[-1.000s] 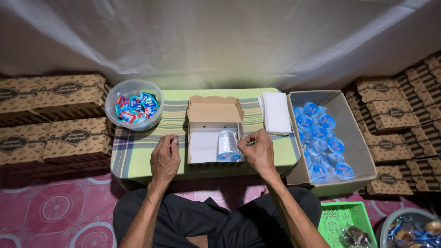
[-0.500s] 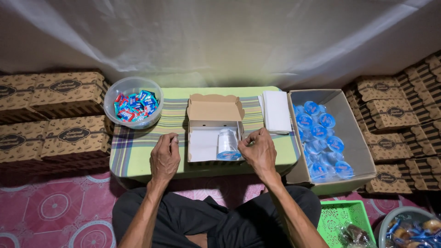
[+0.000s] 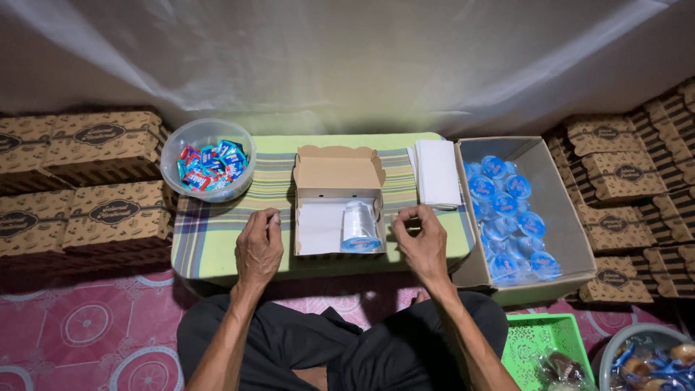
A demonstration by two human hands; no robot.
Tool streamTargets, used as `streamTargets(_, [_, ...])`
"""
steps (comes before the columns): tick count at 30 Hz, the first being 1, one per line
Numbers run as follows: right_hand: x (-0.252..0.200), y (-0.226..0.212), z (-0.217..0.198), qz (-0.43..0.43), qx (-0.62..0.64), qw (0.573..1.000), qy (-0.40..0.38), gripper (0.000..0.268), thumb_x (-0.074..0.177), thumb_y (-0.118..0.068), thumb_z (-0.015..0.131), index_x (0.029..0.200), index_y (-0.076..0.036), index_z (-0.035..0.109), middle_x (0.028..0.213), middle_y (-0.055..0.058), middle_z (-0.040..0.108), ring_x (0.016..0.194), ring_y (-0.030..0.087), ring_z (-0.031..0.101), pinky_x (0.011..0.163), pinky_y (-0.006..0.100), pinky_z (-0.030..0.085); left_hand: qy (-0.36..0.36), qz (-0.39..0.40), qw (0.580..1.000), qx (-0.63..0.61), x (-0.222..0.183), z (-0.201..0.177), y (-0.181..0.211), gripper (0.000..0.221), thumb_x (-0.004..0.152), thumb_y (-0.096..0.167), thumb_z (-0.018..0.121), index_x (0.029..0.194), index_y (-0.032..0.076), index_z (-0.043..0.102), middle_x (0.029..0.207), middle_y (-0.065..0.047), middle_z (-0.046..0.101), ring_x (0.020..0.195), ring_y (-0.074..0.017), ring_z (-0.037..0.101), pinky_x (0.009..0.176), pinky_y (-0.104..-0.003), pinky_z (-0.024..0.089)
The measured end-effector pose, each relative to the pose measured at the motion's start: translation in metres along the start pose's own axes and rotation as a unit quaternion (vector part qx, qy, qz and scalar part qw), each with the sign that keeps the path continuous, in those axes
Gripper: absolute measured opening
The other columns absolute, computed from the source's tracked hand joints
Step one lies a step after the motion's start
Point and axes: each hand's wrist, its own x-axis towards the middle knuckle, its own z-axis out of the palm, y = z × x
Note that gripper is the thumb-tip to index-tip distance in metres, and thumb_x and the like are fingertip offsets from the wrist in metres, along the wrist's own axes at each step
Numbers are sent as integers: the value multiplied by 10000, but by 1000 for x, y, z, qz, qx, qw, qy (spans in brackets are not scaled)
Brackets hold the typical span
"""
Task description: Packing individual snack boxes with a cup of water, a napkin, and various snacks.
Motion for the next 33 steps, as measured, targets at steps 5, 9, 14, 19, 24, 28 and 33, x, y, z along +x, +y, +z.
streamTargets(5, [-17, 3, -1, -28, 39, 999, -3, 202, 964, -252, 727, 1049, -69, 716, 957, 148, 730, 899, 287, 757, 737, 433, 625, 4, 3, 1000, 10, 1, 2, 1, 164, 1096, 165, 482, 1095, 110, 637, 847, -99, 643, 805, -327, 728, 615, -463, 636])
streamTargets(9, [-32, 10, 4, -57, 62, 996, -9, 208, 975, -181, 684, 1146, -65, 705, 901, 161, 772, 857, 255, 760, 773, 430, 615, 5, 5, 1000, 9, 0, 3, 1, 165, 1095, 164, 491, 1097, 97, 642, 837, -108, 645, 782, -336, 723, 601, -463, 627])
streamTargets(14, [-40, 23, 13, -145, 58, 988, 8, 177, 915, -111, 735, 1089, -83, 727, 944, 130, 757, 882, 292, 763, 789, 439, 606, -1, 1, 1000, 9, 0, 4, 4, 166, 1090, 182, 511, 1095, 88, 648, 833, -116, 645, 758, -331, 713, 568, -471, 611])
streamTargets(19, [-39, 20, 11, -166, 59, 984, -4, 94, 940, -151, 726, 1009, -90, 740, 909, 84, 751, 843, 245, 754, 780, 410, 603, -3, 74, 997, 15, 0, 11, -2, 128, 984, 159, 684, 1081, 75, 688, 802, -88, 691, 715, -228, 692, 674, -386, 584])
streamTargets(24, [-41, 11, 12, -163, 76, 984, 13, 227, 941, -164, 725, 1143, -66, 693, 1012, 115, 724, 920, 266, 744, 831, 435, 599, 5, 81, 997, 10, 1, 12, -3, 135, 981, 150, 687, 1080, 60, 701, 783, -93, 688, 693, -221, 676, 689, -382, 570])
streamTargets(28, [-43, 3, 9, -180, 78, 980, 35, 267, 926, -141, 732, 1178, -69, 680, 1048, 107, 712, 935, 272, 742, 843, 447, 605, 16, 86, 996, 15, 0, 14, -2, 122, 949, 116, 709, 1064, 75, 716, 775, -81, 689, 691, -240, 683, 697, -380, 569])
streamTargets(33, [-51, 19, -4, -192, 54, 977, 81, 238, 939, -118, 715, 1169, -68, 689, 1058, 97, 721, 939, 273, 747, 822, 425, 610, 13, 84, 996, 4, -1, 13, 3, 115, 966, 92, 692, 1072, 56, 720, 782, -102, 684, 691, -267, 681, 686, -394, 568])
